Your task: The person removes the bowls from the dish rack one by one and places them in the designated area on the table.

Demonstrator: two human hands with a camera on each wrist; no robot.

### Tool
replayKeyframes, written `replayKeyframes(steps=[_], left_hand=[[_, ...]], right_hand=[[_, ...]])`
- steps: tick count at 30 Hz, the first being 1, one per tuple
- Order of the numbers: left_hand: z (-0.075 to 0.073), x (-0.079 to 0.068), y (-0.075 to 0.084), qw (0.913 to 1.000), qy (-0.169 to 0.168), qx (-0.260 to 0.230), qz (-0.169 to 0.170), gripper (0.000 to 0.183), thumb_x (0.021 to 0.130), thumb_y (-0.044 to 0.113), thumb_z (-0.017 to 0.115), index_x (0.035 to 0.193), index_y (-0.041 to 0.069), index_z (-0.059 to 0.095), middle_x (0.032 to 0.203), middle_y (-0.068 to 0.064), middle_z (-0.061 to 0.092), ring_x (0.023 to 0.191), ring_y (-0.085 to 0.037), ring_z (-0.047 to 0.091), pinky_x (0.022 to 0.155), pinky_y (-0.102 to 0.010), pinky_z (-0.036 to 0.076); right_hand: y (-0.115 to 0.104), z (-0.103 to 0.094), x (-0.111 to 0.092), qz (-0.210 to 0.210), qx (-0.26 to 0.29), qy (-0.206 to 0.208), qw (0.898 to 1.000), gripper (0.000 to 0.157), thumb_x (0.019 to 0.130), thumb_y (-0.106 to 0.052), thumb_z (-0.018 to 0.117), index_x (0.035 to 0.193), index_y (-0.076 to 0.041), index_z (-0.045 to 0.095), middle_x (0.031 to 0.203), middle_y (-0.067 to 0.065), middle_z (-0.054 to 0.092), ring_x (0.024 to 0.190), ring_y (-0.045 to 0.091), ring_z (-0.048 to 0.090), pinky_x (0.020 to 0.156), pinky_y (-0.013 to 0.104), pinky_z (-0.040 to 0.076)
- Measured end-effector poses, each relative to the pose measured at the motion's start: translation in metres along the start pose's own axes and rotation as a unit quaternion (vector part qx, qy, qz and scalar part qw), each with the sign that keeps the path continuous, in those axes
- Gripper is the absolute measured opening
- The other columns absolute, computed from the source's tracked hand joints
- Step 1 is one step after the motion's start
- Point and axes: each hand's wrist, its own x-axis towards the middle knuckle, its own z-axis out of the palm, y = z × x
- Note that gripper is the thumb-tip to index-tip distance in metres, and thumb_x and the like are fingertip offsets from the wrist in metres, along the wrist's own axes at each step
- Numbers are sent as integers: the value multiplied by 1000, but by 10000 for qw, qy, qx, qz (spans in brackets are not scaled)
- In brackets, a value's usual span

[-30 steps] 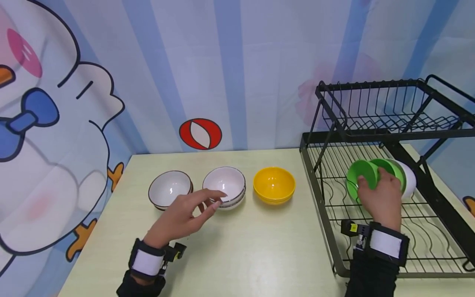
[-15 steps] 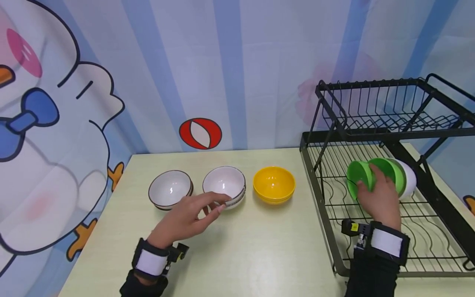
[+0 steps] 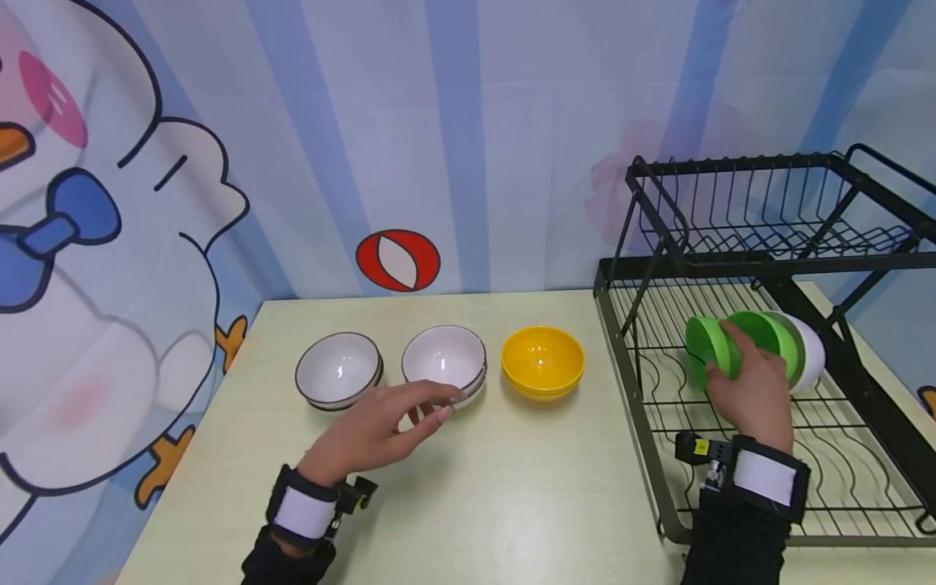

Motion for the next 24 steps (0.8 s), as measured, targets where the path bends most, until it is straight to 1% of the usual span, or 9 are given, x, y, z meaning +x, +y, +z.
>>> replayKeyframes(steps=[3, 5, 8, 10, 13, 17, 20, 24], left_hand=[[-1, 0, 0, 10000, -22, 20, 35, 28, 96, 25, 54, 123, 20, 58, 111, 7, 66, 81, 3, 55, 70, -18, 53], [-2, 0, -1, 10000, -25, 16, 18, 28, 96, 25, 54, 123, 20, 59, 110, 7, 67, 82, 3, 56, 70, -19, 53], [-1, 0, -1, 10000, -45, -48, -62, 29, 95, 25, 55, 123, 19, 59, 111, 5, 67, 83, 1, 56, 72, -21, 53], [-2, -1, -1, 9999, -32, -132, -105, 28, 95, 24, 55, 122, 18, 59, 110, 4, 67, 85, -1, 57, 73, -24, 54], [-2, -2, -1, 9998, 47, -157, -79, 28, 95, 23, 56, 122, 18, 60, 110, 3, 66, 89, -1, 56, 77, -26, 53], [-4, -3, -2, 9998, 190, -53, 11, 28, 94, 24, 56, 121, 17, 60, 110, 3, 65, 94, -3, 55, 83, -27, 51], [-5, -2, -2, 9997, 236, 28, 82, 29, 95, 27, 54, 123, 17, 59, 114, 3, 63, 98, -5, 54, 87, -28, 50], [-7, -1, -2, 9994, 277, 153, 139, 33, 95, 27, 55, 127, 18, 55, 120, 2, 61, 104, -7, 52, 93, -31, 48]], right_hand=[[-2, 1, 0, 155, 25, 71, 9999, 68, 94, -18, 49, 149, -5, 12, 130, 52, 19, 111, 66, 25, 79, 77, 34], [-3, 2, -1, 194, 80, 139, 9997, 70, 93, -18, 52, 149, -3, 13, 128, 54, 18, 106, 65, 29, 75, 75, 37], [-2, 4, -2, 202, 195, 309, 9991, 72, 90, -17, 55, 148, -1, 15, 125, 53, 19, 101, 63, 33, 71, 72, 40], [-2, 4, -1, 175, 253, 415, 9987, 73, 89, -17, 58, 147, 0, 17, 124, 53, 20, 100, 61, 34, 71, 72, 41], [-3, 4, 0, 163, 247, 593, 9978, 73, 86, -15, 61, 145, 2, 21, 124, 52, 21, 102, 60, 32, 72, 73, 40], [-8, 3, -1, 340, 309, 888, 9950, 74, 85, -15, 63, 144, 2, 22, 128, 48, 19, 106, 59, 30, 77, 74, 40], [-12, 2, -2, 563, 455, 1045, 9919, 76, 86, -21, 62, 146, 0, 20, 131, 44, 17, 108, 58, 30, 80, 73, 41], [-18, 0, -3, 790, 656, 1124, 9883, 76, 89, -30, 58, 148, -3, 18, 133, 41, 17, 111, 57, 31, 82, 71, 42]])
